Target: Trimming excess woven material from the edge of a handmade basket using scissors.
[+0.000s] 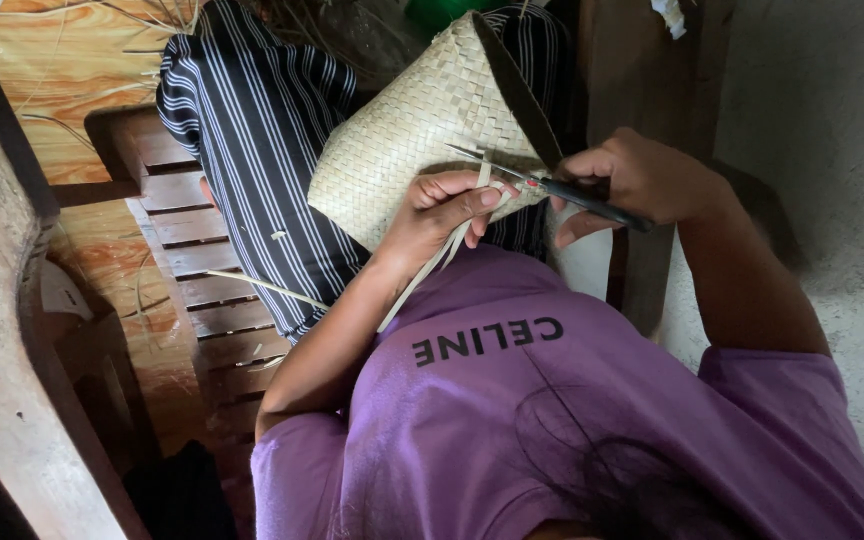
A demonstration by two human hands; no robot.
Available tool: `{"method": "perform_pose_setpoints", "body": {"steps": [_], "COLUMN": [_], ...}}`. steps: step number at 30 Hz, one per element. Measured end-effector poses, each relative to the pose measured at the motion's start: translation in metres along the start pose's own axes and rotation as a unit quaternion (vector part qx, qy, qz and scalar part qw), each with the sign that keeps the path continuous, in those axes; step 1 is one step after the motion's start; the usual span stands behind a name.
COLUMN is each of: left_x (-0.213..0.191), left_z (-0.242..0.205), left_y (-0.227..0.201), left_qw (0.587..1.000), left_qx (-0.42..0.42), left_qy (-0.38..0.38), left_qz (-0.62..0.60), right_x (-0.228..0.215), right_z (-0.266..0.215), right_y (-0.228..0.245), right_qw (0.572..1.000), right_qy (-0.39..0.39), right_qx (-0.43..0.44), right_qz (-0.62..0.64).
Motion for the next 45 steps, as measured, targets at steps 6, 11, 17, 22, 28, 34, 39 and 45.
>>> {"method": "perform_pose_setpoints", "body": {"steps": [6, 11, 17, 22, 28, 34, 39, 45], "left_x": [0.001, -0.002, -0.008, -0.008, -0.012, -0.036, -0.018, -0.050], "left_z": [0.000, 0.000, 0.002, 0.000, -0.003, -0.021, -0.011, 0.095], "left_y": [-0.001, 0.001, -0.005, -0.009, -0.012, -0.073, -0.188, -0.230], "left_qw": [1.000, 1.000, 0.996, 0.988, 0.989, 0.978, 0.867, 0.458], "left_qx": [-0.003, -0.002, 0.005, 0.005, -0.006, -0.057, 0.198, 0.639], "left_qy": [0.005, 0.006, 0.055, 0.097, 0.090, 0.093, -0.124, -0.135], "left_qz": [0.000, 0.005, 0.066, 0.121, 0.116, 0.177, 0.440, 0.603], "right_x": [-0.004, -0.005, -0.022, -0.023, 0.016, 0.017, 0.005, -0.018], "right_z": [0.000, -0.001, -0.017, -0.026, 0.025, 0.047, 0.050, 0.048], "right_y": [-0.001, 0.003, -0.019, -0.005, 0.006, 0.016, 0.041, 0.078], "right_qw": [0.999, 1.000, 0.994, 0.974, 0.948, 0.947, 0.945, 0.951], "right_qy": [0.024, 0.019, 0.033, -0.170, -0.248, -0.246, -0.259, -0.211], "right_qx": [-0.009, 0.000, -0.036, 0.125, -0.161, -0.151, -0.104, -0.206], "right_qz": [0.033, 0.015, -0.094, 0.080, 0.122, 0.139, 0.172, 0.093]}}
Point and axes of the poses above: each hand's wrist, its own z-axis towards the middle knuckle, its own x-axis out of the palm, y = z × x, the point moved 1 cm from there along z, towards the middle knuckle, and after that the axes turned 12 degrees about -y, right-handed, at the moved point
